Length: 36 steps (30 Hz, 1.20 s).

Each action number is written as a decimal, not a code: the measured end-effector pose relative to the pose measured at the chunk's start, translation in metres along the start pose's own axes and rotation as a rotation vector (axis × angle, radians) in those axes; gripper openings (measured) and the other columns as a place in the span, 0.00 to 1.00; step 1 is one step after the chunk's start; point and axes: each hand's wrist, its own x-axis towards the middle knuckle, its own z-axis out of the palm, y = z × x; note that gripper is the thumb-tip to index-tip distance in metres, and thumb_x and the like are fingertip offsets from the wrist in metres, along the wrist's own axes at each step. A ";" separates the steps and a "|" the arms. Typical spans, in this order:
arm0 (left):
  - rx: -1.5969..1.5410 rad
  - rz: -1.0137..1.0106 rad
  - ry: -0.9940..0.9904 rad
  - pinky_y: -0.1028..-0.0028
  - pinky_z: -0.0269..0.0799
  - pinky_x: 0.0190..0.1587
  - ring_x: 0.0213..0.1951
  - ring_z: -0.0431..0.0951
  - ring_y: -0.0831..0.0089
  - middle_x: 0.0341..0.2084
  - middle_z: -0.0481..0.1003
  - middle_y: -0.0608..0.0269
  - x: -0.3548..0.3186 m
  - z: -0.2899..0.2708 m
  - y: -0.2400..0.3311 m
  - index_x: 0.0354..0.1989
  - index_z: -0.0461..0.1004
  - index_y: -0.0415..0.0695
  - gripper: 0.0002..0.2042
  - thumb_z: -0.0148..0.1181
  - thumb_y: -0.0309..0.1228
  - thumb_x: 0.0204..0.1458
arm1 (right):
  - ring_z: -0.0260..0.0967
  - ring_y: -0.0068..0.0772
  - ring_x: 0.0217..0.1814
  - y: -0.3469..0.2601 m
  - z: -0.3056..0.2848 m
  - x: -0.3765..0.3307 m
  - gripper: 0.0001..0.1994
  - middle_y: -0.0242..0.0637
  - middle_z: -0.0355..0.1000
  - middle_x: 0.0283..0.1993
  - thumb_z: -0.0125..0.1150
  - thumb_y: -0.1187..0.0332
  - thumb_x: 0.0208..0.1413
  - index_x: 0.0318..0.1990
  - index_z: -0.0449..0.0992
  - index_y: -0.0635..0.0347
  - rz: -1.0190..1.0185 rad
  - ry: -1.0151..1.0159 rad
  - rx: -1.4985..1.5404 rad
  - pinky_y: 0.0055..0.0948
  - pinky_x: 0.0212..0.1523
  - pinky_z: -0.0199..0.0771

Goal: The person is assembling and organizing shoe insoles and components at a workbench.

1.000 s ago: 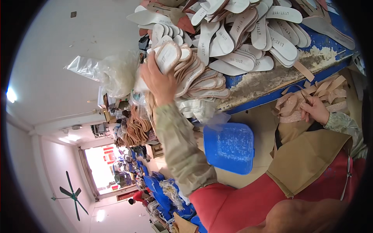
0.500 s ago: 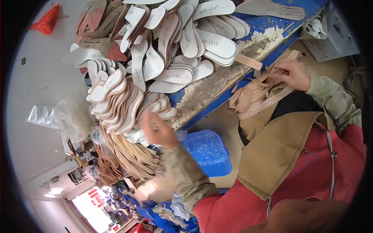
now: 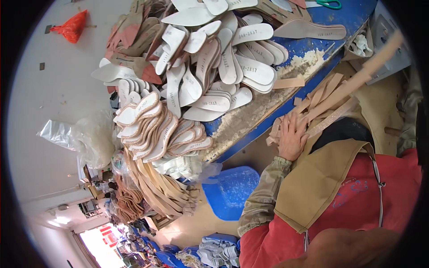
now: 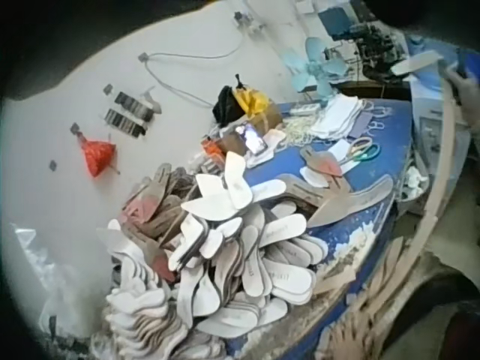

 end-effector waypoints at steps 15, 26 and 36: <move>0.064 0.084 -0.129 0.55 0.49 0.65 0.65 0.51 0.46 0.66 0.51 0.48 0.018 -0.035 0.039 0.62 0.62 0.48 0.28 0.56 0.36 0.50 | 0.63 0.35 0.19 -0.018 0.029 -0.179 0.28 0.35 0.71 0.25 0.56 0.49 0.50 0.57 0.63 0.47 0.480 -1.151 0.923 0.27 0.21 0.66; -1.236 -0.224 -0.083 0.74 0.66 0.40 0.36 0.71 0.72 0.34 0.74 0.60 0.084 -0.075 0.142 0.44 0.75 0.39 0.11 0.53 0.30 0.56 | 0.57 0.15 0.14 0.192 -0.143 0.056 0.08 0.35 0.72 0.29 0.59 0.77 0.49 0.36 0.68 0.59 0.362 -0.559 1.062 0.11 0.13 0.50; -0.928 -0.180 -0.462 0.79 0.66 0.35 0.33 0.71 0.75 0.34 0.74 0.63 0.081 -0.053 0.117 0.47 0.73 0.39 0.12 0.56 0.28 0.55 | 0.57 0.12 0.17 0.178 -0.158 0.124 0.08 0.35 0.72 0.36 0.58 0.76 0.52 0.39 0.69 0.59 0.308 -0.419 1.139 0.12 0.12 0.47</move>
